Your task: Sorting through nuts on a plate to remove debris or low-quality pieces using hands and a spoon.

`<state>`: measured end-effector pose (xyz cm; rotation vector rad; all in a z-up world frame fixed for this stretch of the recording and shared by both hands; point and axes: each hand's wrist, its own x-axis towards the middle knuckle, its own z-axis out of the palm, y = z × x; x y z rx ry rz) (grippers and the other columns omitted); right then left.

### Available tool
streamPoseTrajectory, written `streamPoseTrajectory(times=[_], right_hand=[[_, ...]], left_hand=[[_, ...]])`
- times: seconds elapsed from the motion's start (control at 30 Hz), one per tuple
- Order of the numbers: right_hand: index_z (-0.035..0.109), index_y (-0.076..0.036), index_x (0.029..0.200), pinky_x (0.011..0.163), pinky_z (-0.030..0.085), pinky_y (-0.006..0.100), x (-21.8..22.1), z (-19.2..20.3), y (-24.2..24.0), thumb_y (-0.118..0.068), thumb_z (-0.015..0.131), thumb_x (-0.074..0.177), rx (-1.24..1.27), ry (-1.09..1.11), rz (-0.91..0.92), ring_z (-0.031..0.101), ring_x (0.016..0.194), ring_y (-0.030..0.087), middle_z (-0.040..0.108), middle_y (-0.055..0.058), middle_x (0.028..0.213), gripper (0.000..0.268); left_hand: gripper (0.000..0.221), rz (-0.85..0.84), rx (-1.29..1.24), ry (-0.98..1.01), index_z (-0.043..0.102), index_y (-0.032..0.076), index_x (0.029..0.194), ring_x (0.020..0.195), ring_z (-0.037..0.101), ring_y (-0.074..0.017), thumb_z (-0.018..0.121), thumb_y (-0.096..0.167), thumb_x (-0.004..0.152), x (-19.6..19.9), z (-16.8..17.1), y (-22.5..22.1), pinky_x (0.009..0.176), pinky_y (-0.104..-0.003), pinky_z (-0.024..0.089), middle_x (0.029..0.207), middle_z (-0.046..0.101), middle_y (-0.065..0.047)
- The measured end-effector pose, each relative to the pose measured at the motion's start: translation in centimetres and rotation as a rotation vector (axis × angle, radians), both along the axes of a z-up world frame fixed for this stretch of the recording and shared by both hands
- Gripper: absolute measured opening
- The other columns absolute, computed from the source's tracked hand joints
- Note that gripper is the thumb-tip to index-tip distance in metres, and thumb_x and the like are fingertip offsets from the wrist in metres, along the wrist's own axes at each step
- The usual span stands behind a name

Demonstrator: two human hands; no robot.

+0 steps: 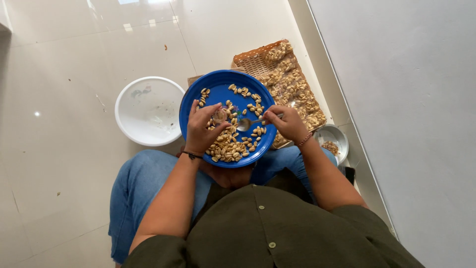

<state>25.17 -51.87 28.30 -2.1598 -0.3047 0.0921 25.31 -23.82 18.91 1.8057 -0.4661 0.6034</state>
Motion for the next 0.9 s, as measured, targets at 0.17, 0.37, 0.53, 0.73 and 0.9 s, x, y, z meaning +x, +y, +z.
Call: streamPoseTrajectory(times=[0.17,0.37,0.53,0.73,0.9], right_hand=[[0.075,-0.008,0.096,0.063,0.059,0.026,-1.6,-5.6,2.1,-0.021,0.062,0.103,0.364,0.358,-0.048,0.069,0.072,0.015,0.076,0.012,0.079,0.02],[0.072,-0.003,0.101,0.063,0.061,0.025,0.2,-7.7,-1.4,-0.032,0.06,0.106,0.53,0.426,-0.248,0.073,0.07,0.013,0.075,0.013,0.077,0.032],[0.071,0.003,0.1,0.065,0.063,0.032,0.8,-2.9,-3.3,-0.029,0.062,0.107,0.572,0.244,-0.265,0.072,0.069,0.021,0.07,0.021,0.075,0.034],[0.074,0.001,0.096,0.068,0.059,0.032,-0.1,4.5,1.0,-0.021,0.063,0.105,0.348,-0.041,-0.045,0.069,0.071,0.02,0.071,0.017,0.076,0.026],[0.079,-0.008,0.095,0.07,0.057,0.038,-1.7,8.1,4.3,-0.015,0.069,0.1,-0.007,-0.297,0.146,0.071,0.07,0.03,0.075,0.011,0.076,0.014]], left_hand=[[0.068,0.061,0.099,-0.039,0.069,0.01,0.135,0.111,0.07,-0.0269,0.097,0.032,0.077,-0.1,-0.1,-0.1,0.122,-0.062,0.028,0.114,0.076,-0.007],[0.07,0.142,0.122,-0.004,0.068,0.008,0.137,0.104,0.07,-0.028,0.096,0.036,0.079,0.0,-0.8,0.3,0.116,-0.058,0.038,0.108,0.074,-0.008],[0.071,0.139,0.171,0.028,0.068,0.013,0.138,0.103,0.069,-0.0258,0.096,0.039,0.077,0.0,-2.3,-0.7,0.115,-0.056,0.038,0.104,0.073,-0.005],[0.072,0.123,0.243,0.023,0.066,0.017,0.142,0.104,0.069,-0.0259,0.094,0.039,0.079,-0.4,-2.3,-1.2,0.114,-0.055,0.038,0.104,0.073,-0.006],[0.073,0.111,0.258,0.046,0.064,0.018,0.144,0.106,0.068,-0.025,0.092,0.041,0.081,-0.6,-2.3,-1.3,0.116,-0.055,0.036,0.105,0.072,-0.005]])
